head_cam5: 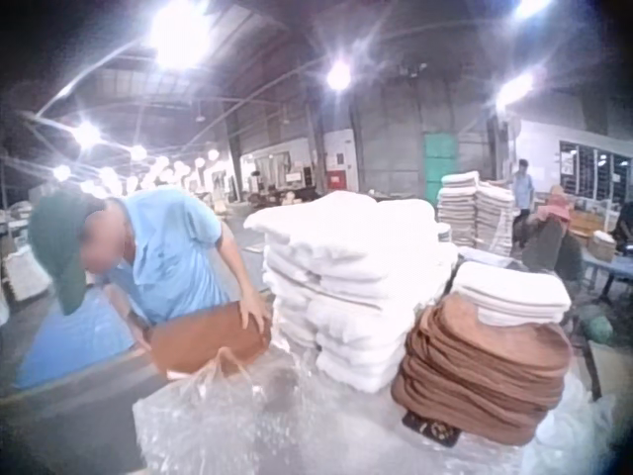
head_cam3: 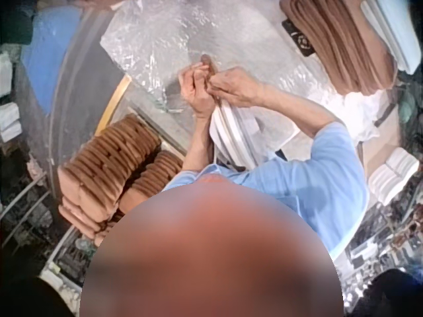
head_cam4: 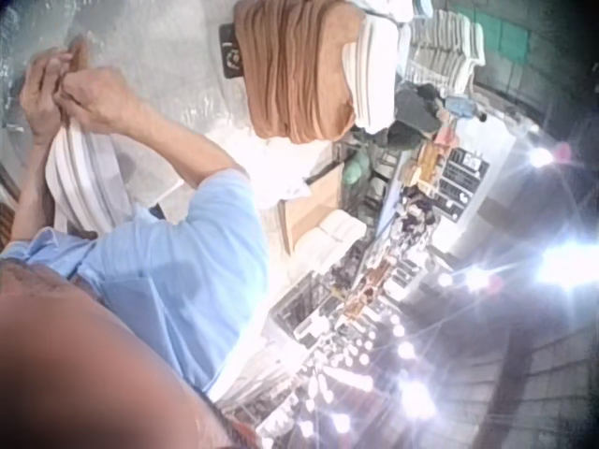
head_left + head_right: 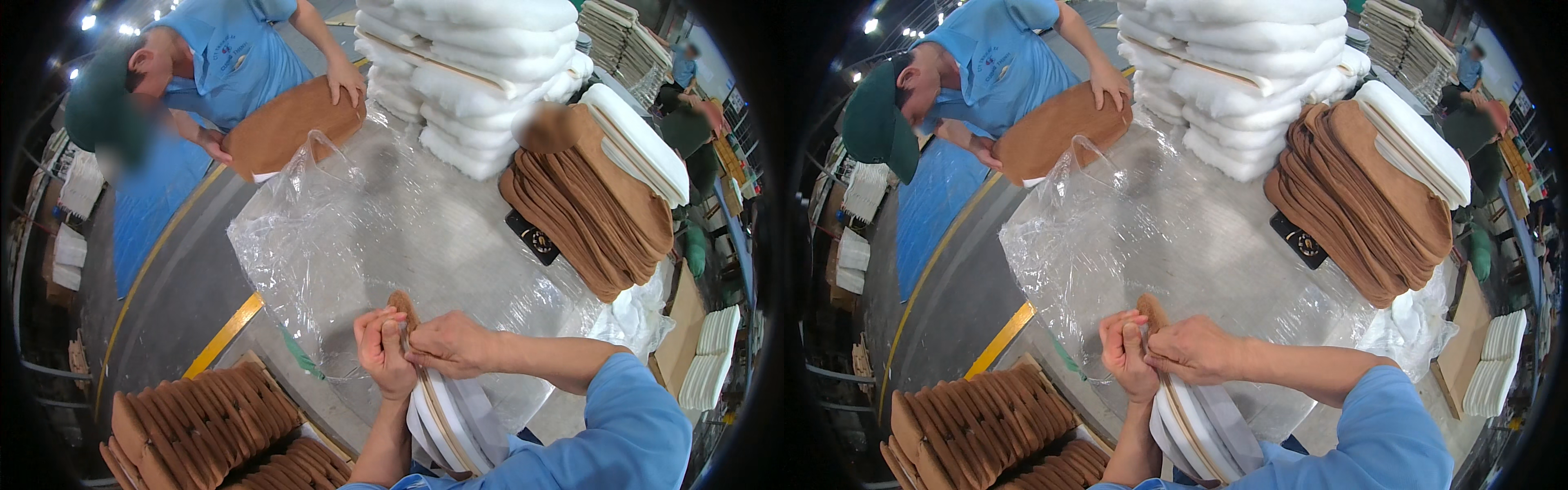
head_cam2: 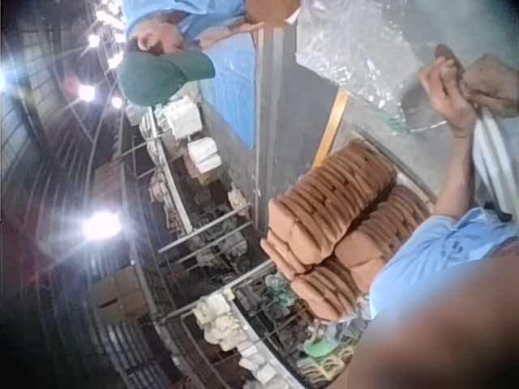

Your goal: The person repeatedly picks up brown fabric covers and white foam inserts, inserts the foam into the covers, and stacks the finished cushions. The person works at a table in a factory setting with other workers nearby.

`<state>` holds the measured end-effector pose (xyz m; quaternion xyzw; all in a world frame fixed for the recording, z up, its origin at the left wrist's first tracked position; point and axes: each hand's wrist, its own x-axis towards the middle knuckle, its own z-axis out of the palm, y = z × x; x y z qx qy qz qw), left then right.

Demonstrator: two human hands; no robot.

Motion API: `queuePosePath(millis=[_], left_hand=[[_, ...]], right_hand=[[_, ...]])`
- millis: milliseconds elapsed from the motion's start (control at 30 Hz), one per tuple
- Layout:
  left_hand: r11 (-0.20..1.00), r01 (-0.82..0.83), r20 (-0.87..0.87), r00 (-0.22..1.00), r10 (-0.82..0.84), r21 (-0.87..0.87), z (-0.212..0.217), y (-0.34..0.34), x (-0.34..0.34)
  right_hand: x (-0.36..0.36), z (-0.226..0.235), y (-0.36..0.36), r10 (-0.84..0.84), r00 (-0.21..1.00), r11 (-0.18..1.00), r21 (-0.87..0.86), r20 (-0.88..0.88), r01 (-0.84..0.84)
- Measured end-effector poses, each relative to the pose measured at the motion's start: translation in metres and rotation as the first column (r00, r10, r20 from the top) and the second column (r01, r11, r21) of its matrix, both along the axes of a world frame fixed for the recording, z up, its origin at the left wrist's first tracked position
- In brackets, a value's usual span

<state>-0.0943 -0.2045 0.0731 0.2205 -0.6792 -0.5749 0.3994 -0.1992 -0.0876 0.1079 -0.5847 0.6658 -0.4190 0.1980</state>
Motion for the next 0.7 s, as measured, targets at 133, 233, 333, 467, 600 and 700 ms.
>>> queuePosePath(millis=[133, 233, 333, 467, 600, 700], left_hand=[[1.000, 0.007, 0.002, 1.000, -0.007, -0.008, 0.000, -0.001, 0.011], [0.999, -0.007, 0.004, 1.000, 0.007, -0.047, 0.000, -0.001, 0.020], [1.000, -0.017, -0.001, 1.000, 0.017, -0.026, 0.000, -0.001, 0.024], [0.998, -0.057, 0.021, 0.998, 0.057, -0.011, 0.000, -0.009, 0.027], [0.999, -0.031, 0.001, 1.000, 0.031, -0.014, -0.006, -0.011, 0.019], [0.998, -0.056, 0.000, 0.998, 0.056, -0.008, -0.006, -0.013, 0.021]], right_hand=[[0.008, 0.003, 0.000, 0.006, 1.000, 0.999, -0.040, 0.011, -0.006], [0.013, 0.007, 0.002, 0.038, 0.999, 0.999, 0.021, 0.005, -0.038], [0.015, 0.005, 0.003, 0.065, 0.997, 0.997, 0.036, 0.038, -0.067], [-0.001, 0.001, -0.002, 0.032, 0.949, 0.988, 0.134, 0.314, -0.078], [-0.031, -0.042, -0.037, -0.155, 0.822, 0.963, -0.102, 0.548, 0.249], [-0.023, -0.045, -0.064, -0.064, 0.538, 0.993, -0.001, 0.840, 0.120]])
